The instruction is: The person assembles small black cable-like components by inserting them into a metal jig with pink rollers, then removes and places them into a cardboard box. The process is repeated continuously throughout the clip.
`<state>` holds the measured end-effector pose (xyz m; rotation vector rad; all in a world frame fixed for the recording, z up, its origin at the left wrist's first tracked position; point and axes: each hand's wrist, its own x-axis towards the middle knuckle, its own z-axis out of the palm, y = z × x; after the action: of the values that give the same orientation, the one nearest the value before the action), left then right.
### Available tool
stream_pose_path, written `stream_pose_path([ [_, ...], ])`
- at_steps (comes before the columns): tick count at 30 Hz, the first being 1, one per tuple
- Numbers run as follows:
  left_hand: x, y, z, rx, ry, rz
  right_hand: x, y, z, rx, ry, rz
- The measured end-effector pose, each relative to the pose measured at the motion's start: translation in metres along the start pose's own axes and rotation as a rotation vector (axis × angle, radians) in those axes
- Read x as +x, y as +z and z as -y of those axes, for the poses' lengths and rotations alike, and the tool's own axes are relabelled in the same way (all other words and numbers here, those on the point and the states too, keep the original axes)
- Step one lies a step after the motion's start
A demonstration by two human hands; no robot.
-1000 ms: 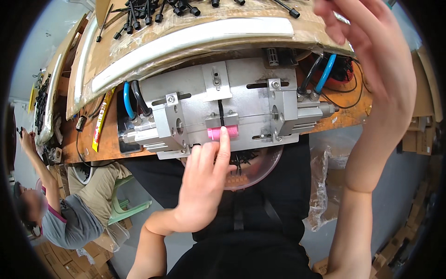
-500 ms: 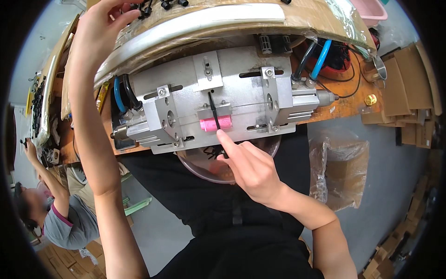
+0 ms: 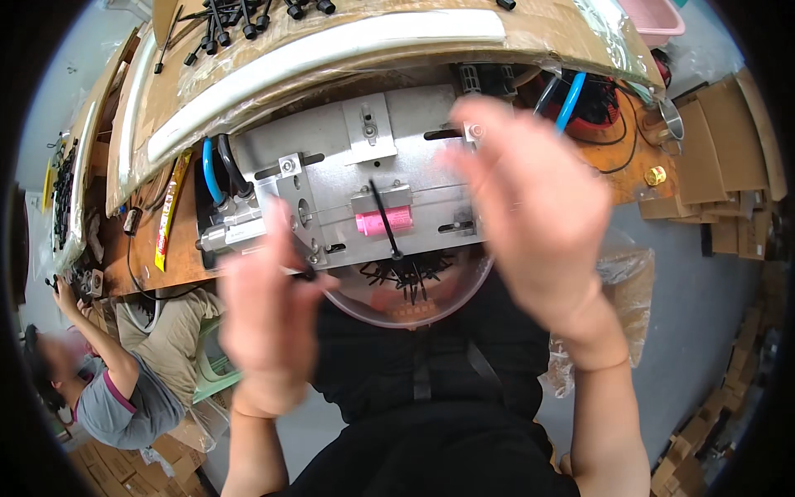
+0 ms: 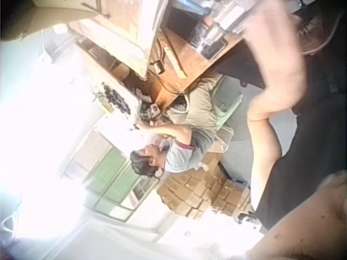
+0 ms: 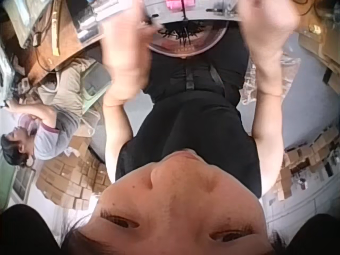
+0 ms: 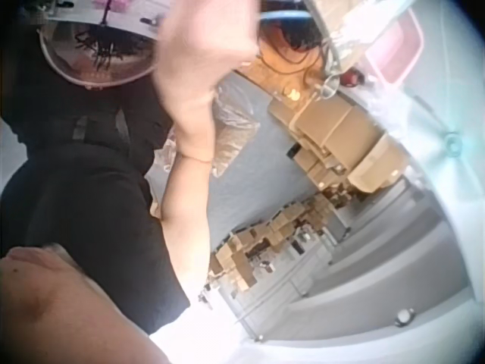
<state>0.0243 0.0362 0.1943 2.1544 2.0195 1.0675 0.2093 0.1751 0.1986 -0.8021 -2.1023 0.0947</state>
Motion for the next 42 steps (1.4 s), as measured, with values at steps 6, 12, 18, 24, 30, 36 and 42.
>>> stream_pose_path([
  [6,-0.020,0.066,-0.019,0.245,-0.004,0.157,0.048,-0.014,-0.017,0.100,0.167,-0.152],
  [12,-0.017,0.063,-0.020,0.139,-0.087,0.246,0.048,-0.023,-0.029,0.115,0.166,-0.179],
  [18,0.013,0.035,-0.009,0.026,0.003,0.153,0.056,-0.020,-0.035,-0.008,0.068,-0.058],
  [24,0.167,0.011,0.057,0.279,0.218,-0.233,0.140,0.008,-0.031,-0.363,-0.410,0.269],
  [30,0.198,-0.004,0.080,0.143,0.199,0.052,0.179,0.030,-0.073,0.133,-0.401,0.704],
  [36,0.189,-0.088,0.106,-0.581,-0.114,0.165,0.193,-0.016,-0.084,1.105,0.328,0.455],
  [42,0.094,-0.055,0.055,-0.327,-0.112,-0.079,0.161,-0.036,-0.077,1.583,0.288,0.211],
])
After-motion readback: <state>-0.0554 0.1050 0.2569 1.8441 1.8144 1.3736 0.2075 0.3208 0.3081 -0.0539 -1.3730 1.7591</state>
